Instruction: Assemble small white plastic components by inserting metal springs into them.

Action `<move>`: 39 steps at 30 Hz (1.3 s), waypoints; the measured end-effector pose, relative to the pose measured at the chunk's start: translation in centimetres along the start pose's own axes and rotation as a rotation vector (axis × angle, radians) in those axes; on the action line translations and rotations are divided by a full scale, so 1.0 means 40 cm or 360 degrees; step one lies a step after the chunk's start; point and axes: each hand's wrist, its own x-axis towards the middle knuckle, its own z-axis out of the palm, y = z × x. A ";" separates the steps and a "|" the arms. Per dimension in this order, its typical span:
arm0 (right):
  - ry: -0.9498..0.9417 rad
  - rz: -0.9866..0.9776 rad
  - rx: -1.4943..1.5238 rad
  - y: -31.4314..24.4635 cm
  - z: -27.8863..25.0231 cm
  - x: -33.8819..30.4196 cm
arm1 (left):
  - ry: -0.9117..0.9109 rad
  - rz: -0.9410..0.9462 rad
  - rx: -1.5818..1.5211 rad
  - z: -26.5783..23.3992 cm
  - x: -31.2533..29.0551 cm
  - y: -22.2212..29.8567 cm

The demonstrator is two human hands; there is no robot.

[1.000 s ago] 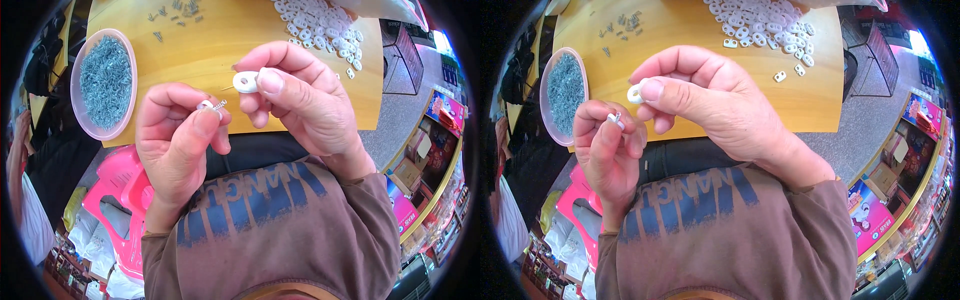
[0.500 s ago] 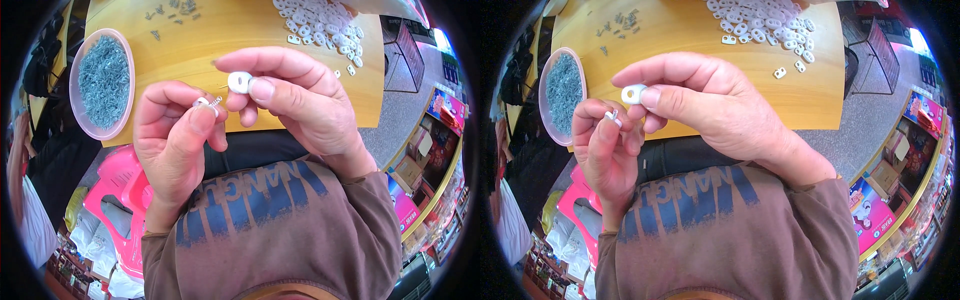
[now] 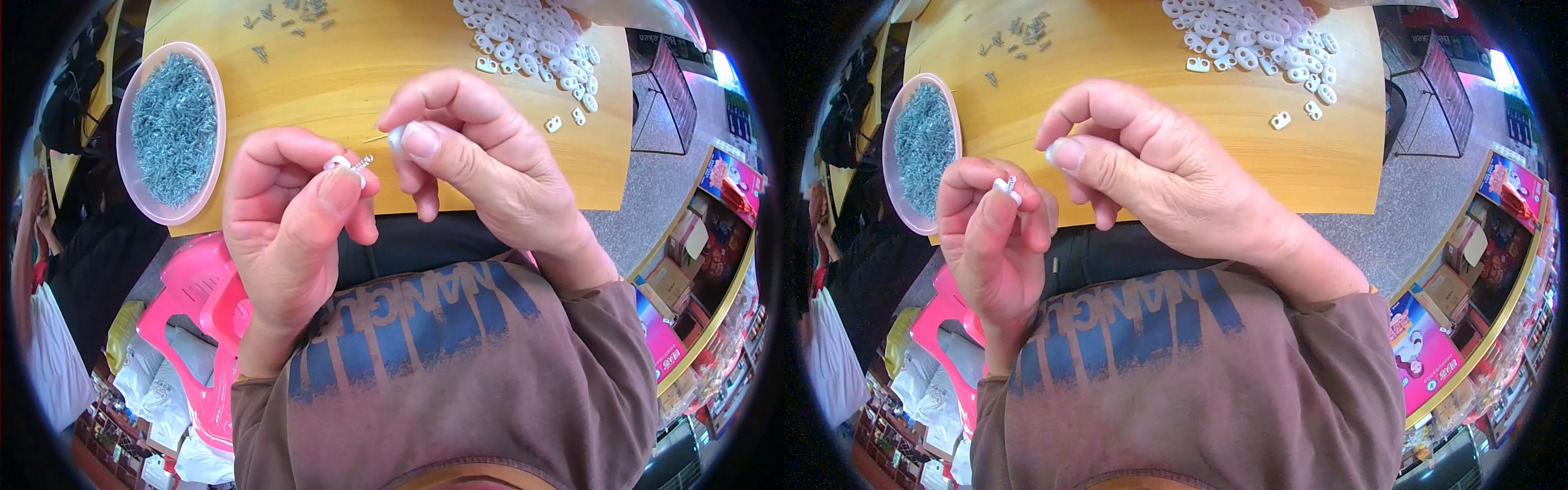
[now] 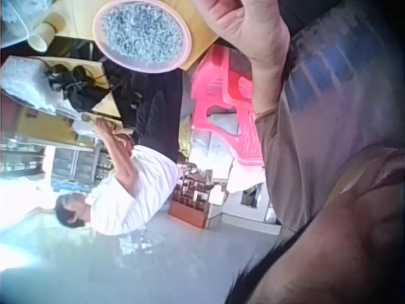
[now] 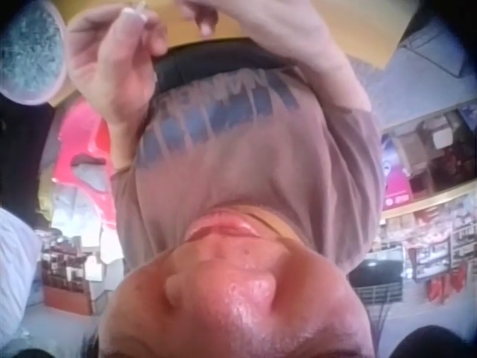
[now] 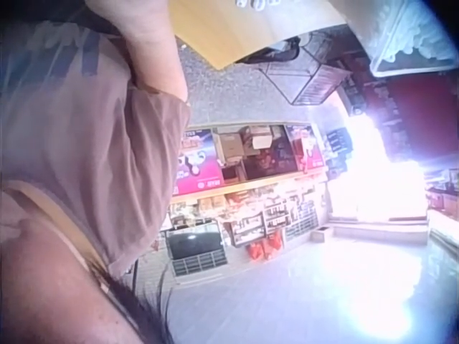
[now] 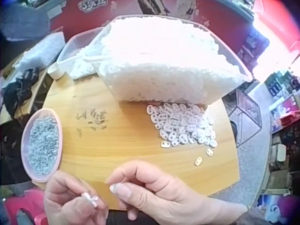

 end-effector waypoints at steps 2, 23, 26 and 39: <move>-0.0014 -0.0020 -0.0074 0.005 -0.008 0.004 | -0.0008 0.0004 -0.0007 0.000 0.003 -0.001; 0.0234 0.0135 0.0376 0.014 -0.026 0.025 | -0.0018 -0.0021 -0.0024 -0.015 0.006 -0.009; 0.0231 0.0014 0.0406 0.017 -0.024 0.022 | -0.0008 -0.0028 -0.0042 -0.011 0.004 -0.008; 0.0080 -0.0255 0.0146 0.004 -0.004 0.003 | -0.0011 -0.0063 -0.0053 -0.008 -0.002 -0.012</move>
